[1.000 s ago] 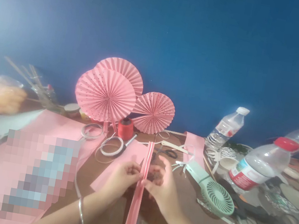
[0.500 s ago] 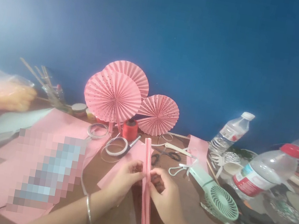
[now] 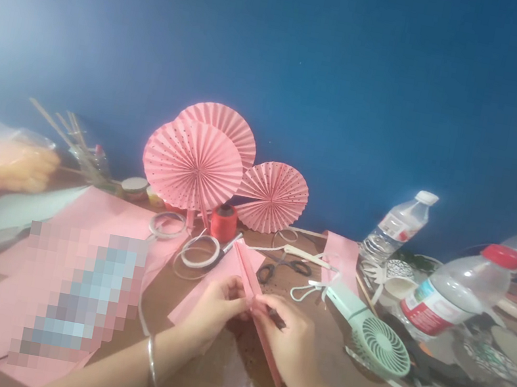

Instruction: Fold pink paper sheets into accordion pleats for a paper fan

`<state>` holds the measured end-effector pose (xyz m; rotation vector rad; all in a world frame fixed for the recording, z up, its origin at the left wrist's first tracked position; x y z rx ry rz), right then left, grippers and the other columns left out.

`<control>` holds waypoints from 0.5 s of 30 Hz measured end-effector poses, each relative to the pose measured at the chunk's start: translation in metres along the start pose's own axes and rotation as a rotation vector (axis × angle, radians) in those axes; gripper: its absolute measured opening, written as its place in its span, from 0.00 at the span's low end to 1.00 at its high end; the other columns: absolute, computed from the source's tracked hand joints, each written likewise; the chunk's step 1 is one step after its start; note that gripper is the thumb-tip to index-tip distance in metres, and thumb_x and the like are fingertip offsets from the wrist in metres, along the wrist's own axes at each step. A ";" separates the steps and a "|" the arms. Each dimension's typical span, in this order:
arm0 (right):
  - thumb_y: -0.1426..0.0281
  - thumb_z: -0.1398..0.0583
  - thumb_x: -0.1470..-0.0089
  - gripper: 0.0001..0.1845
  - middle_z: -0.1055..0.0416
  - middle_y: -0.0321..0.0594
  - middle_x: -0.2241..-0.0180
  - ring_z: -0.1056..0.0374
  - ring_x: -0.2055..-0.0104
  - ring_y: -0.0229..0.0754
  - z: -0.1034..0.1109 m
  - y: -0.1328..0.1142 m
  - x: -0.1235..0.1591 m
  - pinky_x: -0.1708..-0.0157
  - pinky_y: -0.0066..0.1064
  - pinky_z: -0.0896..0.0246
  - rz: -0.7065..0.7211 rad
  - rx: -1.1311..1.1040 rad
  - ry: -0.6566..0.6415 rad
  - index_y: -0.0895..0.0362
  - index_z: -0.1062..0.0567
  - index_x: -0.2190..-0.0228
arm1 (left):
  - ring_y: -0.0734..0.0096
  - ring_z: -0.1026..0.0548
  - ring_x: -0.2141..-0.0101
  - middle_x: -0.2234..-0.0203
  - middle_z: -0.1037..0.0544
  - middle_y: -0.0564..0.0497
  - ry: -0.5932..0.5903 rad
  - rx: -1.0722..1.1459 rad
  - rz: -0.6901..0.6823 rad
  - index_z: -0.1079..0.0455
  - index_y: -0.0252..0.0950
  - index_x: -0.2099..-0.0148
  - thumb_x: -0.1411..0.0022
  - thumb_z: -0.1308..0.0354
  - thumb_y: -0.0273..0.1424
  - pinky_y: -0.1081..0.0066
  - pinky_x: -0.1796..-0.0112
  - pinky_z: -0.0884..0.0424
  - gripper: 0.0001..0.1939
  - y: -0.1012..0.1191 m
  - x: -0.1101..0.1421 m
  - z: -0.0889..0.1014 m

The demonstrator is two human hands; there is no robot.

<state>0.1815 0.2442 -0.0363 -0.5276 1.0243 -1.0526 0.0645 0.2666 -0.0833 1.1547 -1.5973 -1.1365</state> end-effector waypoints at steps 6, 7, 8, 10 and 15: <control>0.64 0.44 0.48 0.08 0.25 0.34 0.70 0.29 0.70 0.39 -0.001 0.006 -0.001 0.69 0.26 0.36 -0.082 0.016 -0.040 0.51 0.27 0.67 | 0.70 0.28 0.71 0.73 0.26 0.48 -0.070 0.008 -0.039 0.31 0.30 0.65 0.49 0.41 0.29 0.74 0.69 0.35 0.09 0.008 0.002 -0.008; 0.65 0.44 0.48 0.08 0.25 0.35 0.69 0.29 0.69 0.39 -0.001 0.006 -0.001 0.69 0.25 0.36 -0.083 0.022 -0.046 0.52 0.27 0.66 | 0.70 0.29 0.71 0.73 0.26 0.48 -0.069 0.004 -0.041 0.30 0.30 0.65 0.49 0.41 0.29 0.74 0.70 0.35 0.09 0.008 0.002 -0.008; 0.65 0.44 0.48 0.09 0.25 0.35 0.68 0.29 0.67 0.39 -0.002 0.006 -0.001 0.69 0.25 0.36 -0.084 0.025 -0.053 0.52 0.28 0.64 | 0.71 0.29 0.72 0.72 0.26 0.48 -0.065 -0.001 -0.042 0.30 0.30 0.65 0.49 0.40 0.30 0.74 0.70 0.36 0.09 0.008 0.002 -0.008; 0.66 0.45 0.48 0.10 0.26 0.36 0.66 0.29 0.65 0.40 -0.003 0.007 -0.001 0.70 0.24 0.37 -0.093 0.017 -0.068 0.52 0.30 0.62 | 0.72 0.29 0.72 0.71 0.26 0.48 -0.060 -0.008 -0.042 0.30 0.31 0.64 0.49 0.40 0.29 0.74 0.70 0.35 0.09 0.007 0.001 -0.007; 0.69 0.48 0.47 0.10 0.26 0.38 0.66 0.29 0.65 0.41 -0.007 0.015 -0.002 0.71 0.24 0.38 -0.180 -0.096 -0.111 0.54 0.31 0.62 | 0.66 0.29 0.65 0.66 0.26 0.46 -0.066 0.022 -0.057 0.31 0.31 0.60 0.46 0.43 0.29 0.69 0.63 0.33 0.10 0.006 0.001 -0.009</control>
Point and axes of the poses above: each hand's wrist, its own x-axis away from the middle knuckle, its own z-axis out of the back of the hand, y = z × x, the point moved 10 cm from there along -x, towards the middle knuckle
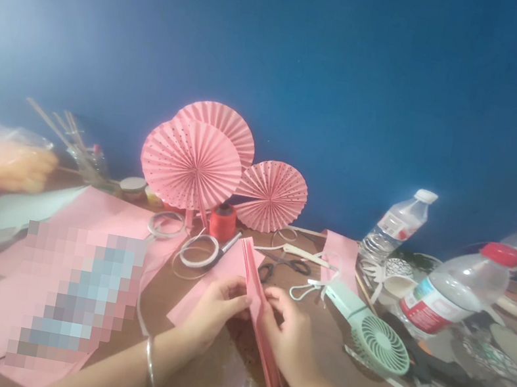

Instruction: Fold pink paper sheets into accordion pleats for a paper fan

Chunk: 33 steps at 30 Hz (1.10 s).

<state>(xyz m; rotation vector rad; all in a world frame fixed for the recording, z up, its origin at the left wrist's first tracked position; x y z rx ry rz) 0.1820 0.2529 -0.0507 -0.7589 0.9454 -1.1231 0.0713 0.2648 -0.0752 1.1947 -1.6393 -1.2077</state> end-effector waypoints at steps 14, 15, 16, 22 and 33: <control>0.70 0.44 0.52 0.06 0.30 0.36 0.73 0.35 0.71 0.38 -0.013 0.023 -0.008 0.73 0.25 0.41 -0.192 -0.384 -0.079 0.58 0.30 0.69 | 0.64 0.29 0.59 0.62 0.26 0.47 0.056 0.076 0.063 0.32 0.34 0.59 0.46 0.44 0.30 0.69 0.59 0.35 0.11 -0.006 -0.001 0.006; 0.70 0.43 0.52 0.06 0.30 0.36 0.74 0.35 0.72 0.37 -0.014 0.023 -0.007 0.73 0.25 0.41 -0.203 -0.407 -0.090 0.58 0.30 0.69 | 0.64 0.29 0.58 0.62 0.26 0.47 0.067 0.076 0.061 0.32 0.34 0.59 0.46 0.45 0.30 0.69 0.59 0.35 0.11 -0.005 0.000 0.007; 0.69 0.43 0.52 0.06 0.31 0.35 0.74 0.36 0.73 0.36 -0.015 0.024 -0.007 0.74 0.25 0.41 -0.215 -0.432 -0.096 0.58 0.30 0.69 | 0.64 0.30 0.58 0.62 0.26 0.47 0.080 0.074 0.059 0.32 0.35 0.59 0.46 0.45 0.30 0.70 0.59 0.35 0.10 -0.005 0.000 0.008; 0.69 0.42 0.52 0.06 0.32 0.35 0.74 0.37 0.73 0.35 -0.018 0.022 -0.007 0.74 0.25 0.41 -0.224 -0.518 -0.117 0.59 0.31 0.69 | 0.70 0.28 0.66 0.67 0.26 0.50 0.034 0.083 0.066 0.33 0.35 0.62 0.45 0.45 0.30 0.71 0.62 0.34 0.07 -0.005 0.000 0.003; 0.67 0.35 0.59 0.14 0.39 0.30 0.79 0.42 0.78 0.31 -0.033 0.016 -0.002 0.79 0.23 0.44 -0.251 -0.691 -0.178 0.59 0.32 0.71 | 0.70 0.30 0.67 0.68 0.29 0.51 -0.086 -0.042 -0.007 0.34 0.36 0.60 0.41 0.49 0.37 0.72 0.64 0.34 0.11 0.000 0.008 -0.015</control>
Point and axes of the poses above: each hand's wrist, its own x-axis away from the middle knuckle, its own z-axis out of the back of the hand, y = z × x, the point moved 10 cm from there along -x, towards the middle knuckle
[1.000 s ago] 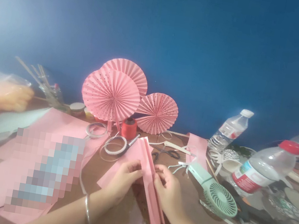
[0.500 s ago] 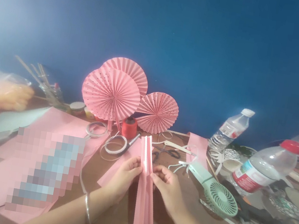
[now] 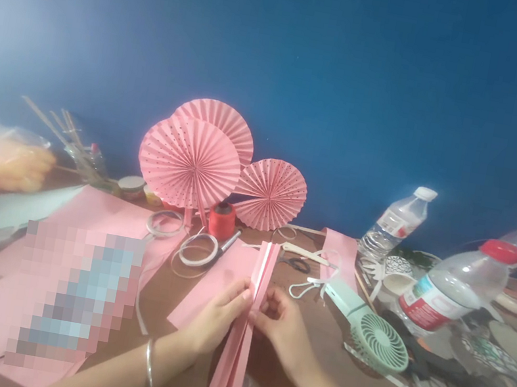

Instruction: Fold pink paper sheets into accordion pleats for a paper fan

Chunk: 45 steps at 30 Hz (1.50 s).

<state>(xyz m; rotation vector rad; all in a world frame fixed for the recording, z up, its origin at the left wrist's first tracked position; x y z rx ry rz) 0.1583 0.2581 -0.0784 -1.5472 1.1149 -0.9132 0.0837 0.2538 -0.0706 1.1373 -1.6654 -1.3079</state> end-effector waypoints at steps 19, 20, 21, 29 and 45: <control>0.66 0.39 0.56 0.09 0.39 0.30 0.82 0.44 0.81 0.32 0.013 -0.002 0.000 0.80 0.23 0.47 -0.003 0.023 0.081 0.59 0.32 0.78 | 0.59 0.29 0.60 0.62 0.25 0.48 0.096 -0.038 0.010 0.32 0.35 0.53 0.50 0.42 0.27 0.66 0.58 0.34 0.20 0.010 0.000 0.005; 0.65 0.39 0.55 0.10 0.39 0.30 0.82 0.44 0.81 0.31 0.013 -0.004 0.000 0.80 0.23 0.47 0.006 0.047 0.087 0.59 0.32 0.78 | 0.59 0.29 0.59 0.61 0.25 0.48 0.115 -0.059 0.003 0.32 0.35 0.54 0.51 0.41 0.28 0.66 0.57 0.35 0.19 0.011 -0.001 0.008; 0.65 0.39 0.55 0.11 0.39 0.30 0.82 0.44 0.81 0.31 0.013 -0.006 0.000 0.80 0.23 0.47 0.015 0.062 0.095 0.59 0.32 0.78 | 0.59 0.29 0.59 0.62 0.25 0.48 0.123 -0.068 -0.002 0.32 0.35 0.54 0.51 0.40 0.28 0.66 0.57 0.35 0.19 0.011 -0.001 0.009; 0.63 0.38 0.57 0.13 0.37 0.31 0.84 0.41 0.82 0.33 0.017 -0.002 -0.001 0.80 0.25 0.46 -0.005 0.133 0.126 0.59 0.32 0.80 | 0.61 0.28 0.63 0.65 0.24 0.46 0.111 -0.044 0.021 0.32 0.32 0.58 0.50 0.39 0.31 0.67 0.61 0.33 0.16 0.004 -0.001 0.012; 0.64 0.39 0.56 0.11 0.37 0.31 0.84 0.44 0.82 0.33 0.036 -0.006 -0.002 0.81 0.25 0.51 -0.005 0.050 0.243 0.59 0.28 0.79 | 0.59 0.28 0.64 0.63 0.25 0.49 0.059 -0.391 0.128 0.30 0.37 0.56 0.60 0.40 0.22 0.72 0.69 0.34 0.24 0.012 0.005 0.002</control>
Point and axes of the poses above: each hand's wrist, its own x-axis away from the middle knuckle, its own z-axis out of the back of the hand, y = z × x, the point moved 10 cm from there along -x, towards the middle knuckle
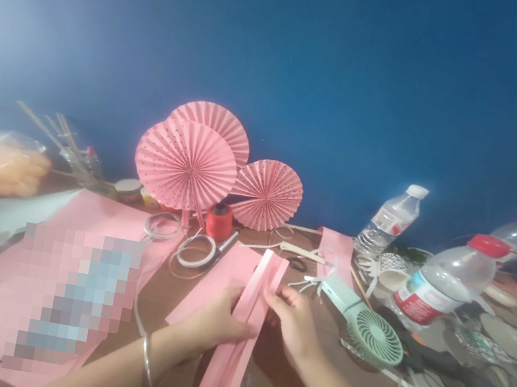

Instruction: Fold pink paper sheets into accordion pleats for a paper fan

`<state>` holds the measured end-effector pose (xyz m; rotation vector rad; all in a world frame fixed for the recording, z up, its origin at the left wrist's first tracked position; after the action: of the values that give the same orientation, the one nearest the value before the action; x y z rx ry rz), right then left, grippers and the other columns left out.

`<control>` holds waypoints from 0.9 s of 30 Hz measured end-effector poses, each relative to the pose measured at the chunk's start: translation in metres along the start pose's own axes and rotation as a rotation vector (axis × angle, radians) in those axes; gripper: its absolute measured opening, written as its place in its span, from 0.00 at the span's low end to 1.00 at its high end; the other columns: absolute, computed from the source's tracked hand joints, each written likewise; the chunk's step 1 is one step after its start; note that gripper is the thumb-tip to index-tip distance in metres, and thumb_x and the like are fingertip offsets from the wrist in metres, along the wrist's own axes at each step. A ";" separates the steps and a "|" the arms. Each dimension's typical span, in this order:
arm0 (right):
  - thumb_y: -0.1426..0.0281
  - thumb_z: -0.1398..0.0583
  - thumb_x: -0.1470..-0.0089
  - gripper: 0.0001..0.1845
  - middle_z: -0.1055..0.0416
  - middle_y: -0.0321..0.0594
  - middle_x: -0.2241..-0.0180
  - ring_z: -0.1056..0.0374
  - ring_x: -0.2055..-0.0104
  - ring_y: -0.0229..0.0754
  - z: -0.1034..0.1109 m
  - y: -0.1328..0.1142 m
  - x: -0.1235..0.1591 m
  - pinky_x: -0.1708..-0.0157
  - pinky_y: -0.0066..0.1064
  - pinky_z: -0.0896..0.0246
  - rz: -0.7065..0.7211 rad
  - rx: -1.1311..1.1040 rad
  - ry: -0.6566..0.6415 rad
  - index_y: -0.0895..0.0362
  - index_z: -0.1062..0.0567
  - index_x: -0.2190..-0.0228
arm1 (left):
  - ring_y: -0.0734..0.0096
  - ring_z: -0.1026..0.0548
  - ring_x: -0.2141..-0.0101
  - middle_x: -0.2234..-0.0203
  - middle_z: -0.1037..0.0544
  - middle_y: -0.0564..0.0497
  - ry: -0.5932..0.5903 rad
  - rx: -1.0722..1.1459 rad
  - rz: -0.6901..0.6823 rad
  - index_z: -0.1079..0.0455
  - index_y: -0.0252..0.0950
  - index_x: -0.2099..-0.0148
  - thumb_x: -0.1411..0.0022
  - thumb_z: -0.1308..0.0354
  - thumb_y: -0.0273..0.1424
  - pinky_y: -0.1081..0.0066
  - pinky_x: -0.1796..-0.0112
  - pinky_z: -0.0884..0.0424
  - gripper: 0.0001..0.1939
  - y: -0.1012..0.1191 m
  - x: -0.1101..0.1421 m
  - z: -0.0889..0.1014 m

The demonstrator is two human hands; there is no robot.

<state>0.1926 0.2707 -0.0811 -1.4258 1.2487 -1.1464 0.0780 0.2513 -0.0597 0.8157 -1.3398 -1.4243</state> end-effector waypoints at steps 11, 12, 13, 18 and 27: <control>0.53 0.42 0.55 0.20 0.34 0.35 0.80 0.40 0.82 0.34 0.042 0.001 -0.017 0.85 0.24 0.48 0.016 -0.258 0.246 0.59 0.30 0.71 | 0.60 0.27 0.68 0.69 0.23 0.50 -0.017 0.048 -0.016 0.27 0.36 0.64 0.60 0.37 0.28 0.73 0.72 0.34 0.16 -0.018 0.000 0.001; 0.52 0.44 0.54 0.21 0.33 0.36 0.79 0.39 0.82 0.34 0.032 0.000 -0.014 0.86 0.24 0.47 0.011 -0.238 0.190 0.58 0.30 0.70 | 0.60 0.27 0.67 0.68 0.24 0.49 0.063 0.128 -0.020 0.28 0.36 0.62 0.60 0.37 0.28 0.72 0.70 0.33 0.17 -0.020 -0.002 0.009; 0.52 0.45 0.53 0.21 0.32 0.36 0.78 0.38 0.81 0.35 0.020 -0.001 -0.009 0.85 0.24 0.46 -0.002 -0.185 0.111 0.58 0.31 0.69 | 0.60 0.27 0.67 0.68 0.24 0.49 0.133 0.210 -0.021 0.29 0.35 0.61 0.58 0.37 0.29 0.70 0.68 0.33 0.17 -0.022 -0.004 0.015; 0.61 0.43 0.52 0.14 0.29 0.37 0.79 0.33 0.74 0.41 -0.033 -0.002 0.021 0.76 0.28 0.41 0.046 0.318 -0.170 0.58 0.29 0.79 | 0.71 0.29 0.76 0.76 0.26 0.53 0.320 0.502 -0.042 0.32 0.33 0.65 0.55 0.38 0.28 0.73 0.72 0.33 0.12 -0.029 -0.010 0.034; 0.70 0.44 0.53 0.08 0.28 0.37 0.80 0.32 0.75 0.42 -0.035 0.007 0.021 0.78 0.27 0.43 0.042 0.422 -0.195 0.58 0.27 0.79 | 0.71 0.28 0.74 0.75 0.26 0.53 0.573 0.561 -0.049 0.34 0.34 0.65 0.55 0.36 0.31 0.71 0.70 0.32 0.14 -0.043 -0.002 0.062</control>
<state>0.1579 0.2470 -0.0799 -1.1549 0.8364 -1.1322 0.0117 0.2687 -0.0915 1.4985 -1.2660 -0.7424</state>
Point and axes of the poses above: each hand's wrist, its own x-axis away from the middle knuckle, its own z-axis out of the back of the hand, y = z × x, the point moved 10 cm from there along -x, towards the middle knuckle
